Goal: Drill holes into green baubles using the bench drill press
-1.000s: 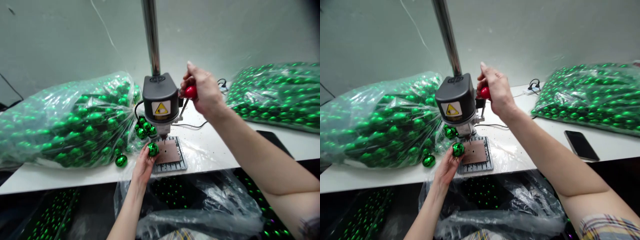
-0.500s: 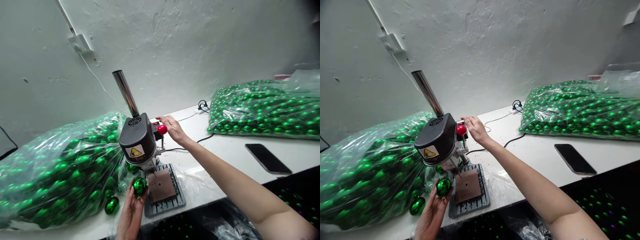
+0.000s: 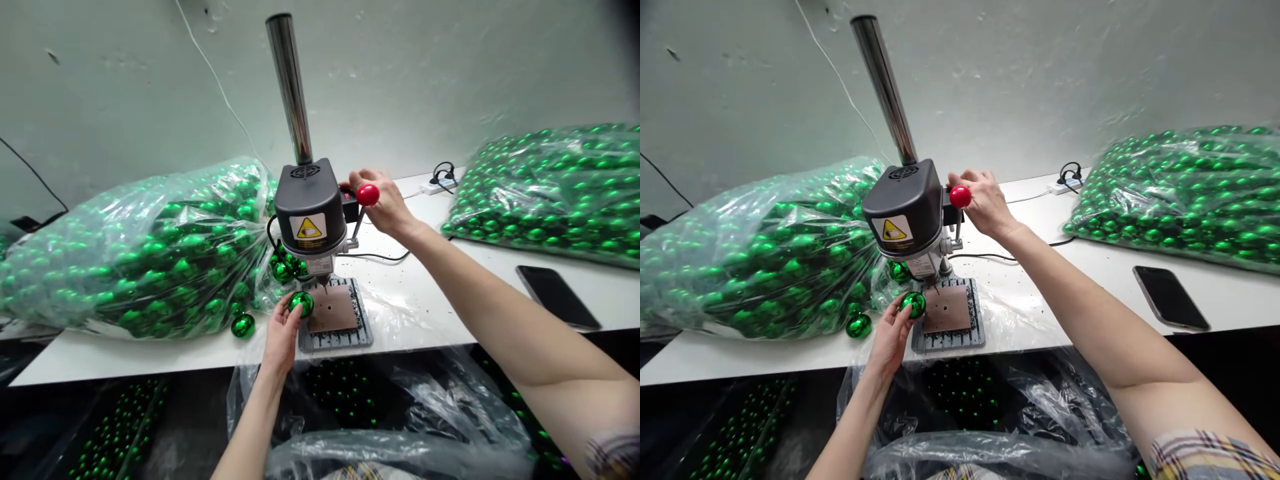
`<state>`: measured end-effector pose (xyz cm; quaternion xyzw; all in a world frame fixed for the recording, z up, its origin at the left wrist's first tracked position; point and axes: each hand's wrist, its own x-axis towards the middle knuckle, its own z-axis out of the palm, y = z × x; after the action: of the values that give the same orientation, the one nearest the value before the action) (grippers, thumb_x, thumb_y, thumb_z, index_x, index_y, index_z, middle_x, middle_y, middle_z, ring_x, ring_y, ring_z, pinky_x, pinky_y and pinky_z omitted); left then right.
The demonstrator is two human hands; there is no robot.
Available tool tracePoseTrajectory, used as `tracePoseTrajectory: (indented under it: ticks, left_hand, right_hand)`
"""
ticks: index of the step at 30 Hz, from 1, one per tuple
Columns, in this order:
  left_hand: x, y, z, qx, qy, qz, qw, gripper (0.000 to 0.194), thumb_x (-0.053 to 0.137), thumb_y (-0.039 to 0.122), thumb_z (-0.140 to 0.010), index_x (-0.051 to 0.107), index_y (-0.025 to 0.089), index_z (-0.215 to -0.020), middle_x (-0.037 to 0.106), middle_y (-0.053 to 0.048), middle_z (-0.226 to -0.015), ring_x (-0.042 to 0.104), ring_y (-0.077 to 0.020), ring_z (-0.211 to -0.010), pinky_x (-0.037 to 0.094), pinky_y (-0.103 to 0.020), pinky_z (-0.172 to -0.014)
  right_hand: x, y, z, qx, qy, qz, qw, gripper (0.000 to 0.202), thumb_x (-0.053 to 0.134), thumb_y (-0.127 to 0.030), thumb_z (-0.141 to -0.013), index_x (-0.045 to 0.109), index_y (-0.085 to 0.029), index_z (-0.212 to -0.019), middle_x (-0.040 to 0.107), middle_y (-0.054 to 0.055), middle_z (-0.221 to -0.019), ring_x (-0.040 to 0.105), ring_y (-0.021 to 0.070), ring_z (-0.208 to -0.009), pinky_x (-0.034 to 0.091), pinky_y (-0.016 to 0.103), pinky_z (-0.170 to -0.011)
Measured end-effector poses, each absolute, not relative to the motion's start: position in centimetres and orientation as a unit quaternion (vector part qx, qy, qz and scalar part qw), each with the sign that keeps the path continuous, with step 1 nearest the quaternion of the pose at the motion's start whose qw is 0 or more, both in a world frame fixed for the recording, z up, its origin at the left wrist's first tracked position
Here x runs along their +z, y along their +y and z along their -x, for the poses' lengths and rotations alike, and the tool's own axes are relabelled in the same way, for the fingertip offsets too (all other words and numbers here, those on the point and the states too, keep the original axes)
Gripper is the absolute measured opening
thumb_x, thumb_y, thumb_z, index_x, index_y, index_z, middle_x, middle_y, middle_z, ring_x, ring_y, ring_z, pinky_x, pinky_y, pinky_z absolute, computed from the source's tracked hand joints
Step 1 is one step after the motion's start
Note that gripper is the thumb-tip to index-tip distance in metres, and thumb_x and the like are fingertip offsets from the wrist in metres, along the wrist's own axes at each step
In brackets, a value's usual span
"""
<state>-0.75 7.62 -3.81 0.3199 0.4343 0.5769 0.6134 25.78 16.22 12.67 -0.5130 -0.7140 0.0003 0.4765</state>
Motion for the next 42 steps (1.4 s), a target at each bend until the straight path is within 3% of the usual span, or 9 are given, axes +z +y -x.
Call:
tracePoseTrajectory:
  ticks: [4, 8, 14, 18, 22, 29, 38, 42]
  left_hand:
    - [-4.0, 8.5, 0.2, 0.575, 0.426, -0.326, 0.618, 0.054, 0.088, 0.032, -0.066, 0.065, 0.017, -0.113, 0.074, -0.005, -0.101, 0.068, -0.0142, -0.084, 0.049, -0.025, -0.078]
    - [-3.9, 8.9, -0.1, 0.565, 0.425, -0.335, 0.623, 0.057, 0.088, 0.033, -0.065, 0.064, 0.016, -0.114, 0.074, -0.005, -0.098, 0.068, -0.0142, -0.084, 0.048, -0.025, -0.076]
    - [-3.6, 8.9, -0.3, 0.554, 0.430, -0.344, 0.624, 0.056, 0.089, 0.028, -0.064, 0.063, 0.017, -0.113, 0.075, -0.005, -0.095, 0.070, -0.0157, -0.089, 0.048, -0.028, -0.089]
    - [-4.0, 9.2, -0.2, 0.548, 0.438, -0.342, 0.625, 0.056, 0.089, 0.030, -0.063, 0.063, 0.017, -0.111, 0.074, -0.004, -0.094, 0.069, -0.0152, -0.086, 0.048, -0.028, -0.087]
    - [-4.5, 9.4, -0.1, 0.552, 0.434, -0.330, 0.631, 0.051, 0.087, 0.029, -0.065, 0.065, 0.017, -0.108, 0.073, -0.005, -0.097, 0.068, -0.0152, -0.085, 0.049, -0.027, -0.081]
    - [-3.6, 9.3, -0.4, 0.544, 0.399, -0.295, 0.676, 0.043, 0.077, 0.030, -0.074, 0.062, 0.023, -0.115, 0.072, -0.004, -0.101, 0.068, -0.0167, -0.080, 0.055, -0.028, -0.069]
    - [-3.6, 8.9, 0.1, 0.570, 0.397, -0.313, 0.647, 0.053, 0.084, 0.028, -0.070, 0.063, 0.023, -0.118, 0.072, -0.002, -0.097, 0.068, -0.0138, -0.080, 0.054, -0.022, -0.068]
    - [-4.2, 8.6, -0.4, 0.564, 0.406, -0.342, 0.633, 0.053, 0.087, 0.029, -0.065, 0.065, 0.019, -0.112, 0.072, -0.004, -0.100, 0.067, -0.0135, -0.082, 0.054, -0.023, -0.070]
  right_hand:
    - [12.4, 16.1, -25.9, -0.073, -0.738, 0.508, 0.438, 0.070, 0.013, -0.067, -0.098, 0.066, -0.023, -0.096, 0.060, 0.008, -0.095, 0.047, 0.0226, -0.086, 0.040, 0.044, -0.085]
    - [12.4, 15.8, -25.9, -0.120, -0.757, 0.497, 0.407, 0.069, 0.010, -0.066, -0.098, 0.064, -0.023, -0.095, 0.063, 0.009, -0.102, 0.048, 0.0260, -0.095, 0.039, 0.047, -0.086]
    - [12.3, 15.9, -25.8, -0.101, -0.751, 0.498, 0.422, 0.074, 0.012, -0.072, -0.095, 0.066, -0.021, -0.091, 0.064, 0.008, -0.104, 0.053, 0.0264, -0.101, 0.041, 0.049, -0.093]
    - [12.2, 14.8, -26.0, 0.004, -0.685, 0.476, 0.552, 0.067, 0.023, -0.070, -0.097, 0.070, -0.021, -0.096, 0.066, 0.008, -0.107, 0.059, 0.0228, -0.106, 0.045, 0.046, -0.097]
    - [13.0, 12.3, -25.3, 0.203, -0.576, 0.423, 0.669, 0.063, 0.025, -0.065, -0.099, 0.070, -0.021, -0.096, 0.068, 0.005, -0.094, 0.066, 0.0141, -0.084, 0.053, 0.031, -0.079]
    - [15.2, 9.6, -21.8, 0.352, -0.549, 0.326, 0.684, 0.031, 0.058, -0.039, -0.096, 0.057, -0.021, -0.070, 0.061, -0.001, -0.074, 0.057, 0.0096, -0.065, 0.050, 0.022, -0.061]
    - [15.5, 10.1, -21.4, 0.355, -0.530, 0.353, 0.684, 0.026, 0.050, -0.029, -0.100, 0.058, -0.020, -0.077, 0.056, -0.003, -0.064, 0.052, 0.0068, -0.055, 0.043, 0.021, -0.056]
    - [15.8, 10.9, -21.8, 0.404, -0.486, 0.314, 0.708, 0.014, 0.053, -0.012, -0.093, 0.059, -0.022, -0.086, 0.058, -0.003, -0.059, 0.052, 0.0097, -0.052, 0.041, 0.023, -0.050]
